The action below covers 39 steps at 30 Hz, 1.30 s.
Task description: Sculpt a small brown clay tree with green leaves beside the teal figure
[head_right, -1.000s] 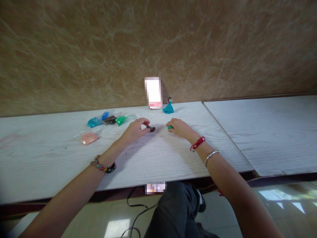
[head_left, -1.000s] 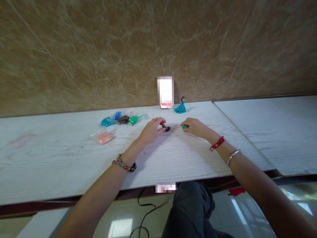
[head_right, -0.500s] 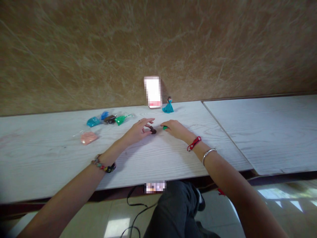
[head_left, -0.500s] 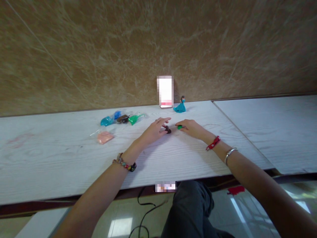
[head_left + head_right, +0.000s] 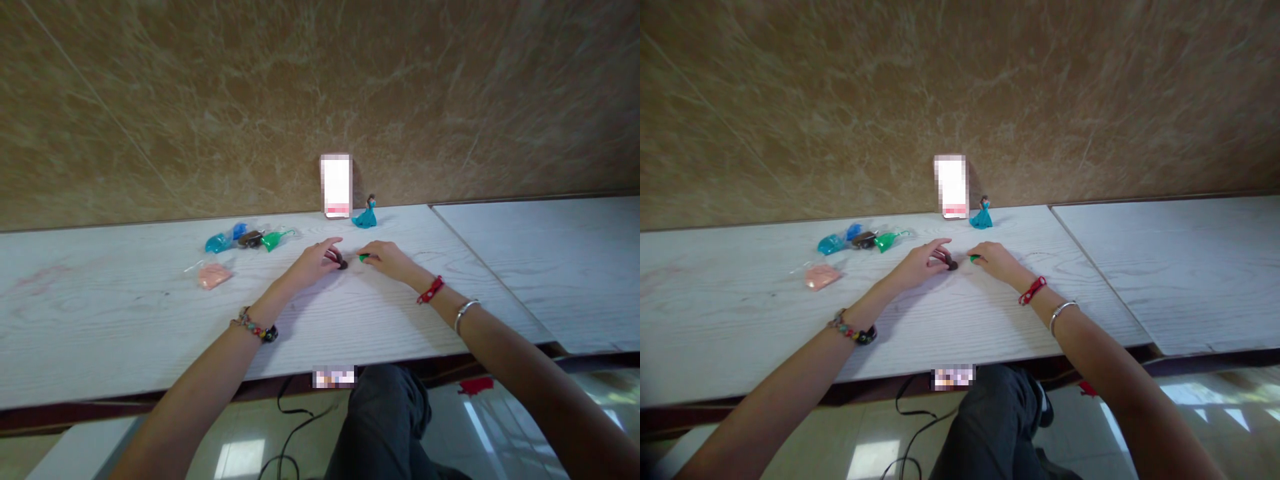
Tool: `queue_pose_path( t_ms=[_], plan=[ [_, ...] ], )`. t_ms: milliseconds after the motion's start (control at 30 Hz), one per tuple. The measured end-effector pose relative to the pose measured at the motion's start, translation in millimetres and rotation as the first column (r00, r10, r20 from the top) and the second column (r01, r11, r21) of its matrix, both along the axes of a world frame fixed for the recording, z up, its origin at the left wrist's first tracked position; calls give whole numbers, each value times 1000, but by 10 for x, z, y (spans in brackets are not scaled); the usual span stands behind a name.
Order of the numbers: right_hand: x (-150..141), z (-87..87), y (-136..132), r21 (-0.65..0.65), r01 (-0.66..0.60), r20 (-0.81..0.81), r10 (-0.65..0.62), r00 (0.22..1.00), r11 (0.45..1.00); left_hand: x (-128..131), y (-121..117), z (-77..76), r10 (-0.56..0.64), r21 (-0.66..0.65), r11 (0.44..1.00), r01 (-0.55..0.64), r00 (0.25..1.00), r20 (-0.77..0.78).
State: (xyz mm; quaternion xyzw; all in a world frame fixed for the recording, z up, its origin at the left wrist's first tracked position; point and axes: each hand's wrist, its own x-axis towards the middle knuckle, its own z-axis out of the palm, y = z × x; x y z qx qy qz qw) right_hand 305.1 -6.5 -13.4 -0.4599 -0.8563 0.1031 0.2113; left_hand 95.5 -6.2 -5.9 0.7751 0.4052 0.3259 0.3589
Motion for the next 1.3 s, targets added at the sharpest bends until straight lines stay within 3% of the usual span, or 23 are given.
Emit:
queue_pose_path(
  t_ms=[200,467,633,800,933,1067,1233,1300],
  plan=[
    [0,-21,10,87,-7,43,3,999,996,-17,22,-10,35,30,999,-34,999,-26],
    [5,-21,1,80,80,96,-88,991,994,-64,51,-3,49,44,998,-50,999,9],
    [32,-50,36,34,-37,58,35,998,999,-100,85,-3,69,70,995,-68,998,-8],
    [59,-111,61,74,71,88,-78,993,995,-101,100,-20,76,66,995,-74,997,-22],
    [18,-113,27,58,-25,177,14,984,998,-85,86,-13,67,78,995,-63,996,-52],
    [-29,-75,1,26,66,235,-71,969,997,-88,86,-4,70,89,994,-63,995,-73],
    [-15,-53,-22,-72,-71,290,89,953,995,-110,111,-2,95,142,987,-75,986,-140],
    [-5,-57,-22,-35,-47,303,55,951,998,-117,122,-13,93,155,986,-63,978,-190]
  ],
)
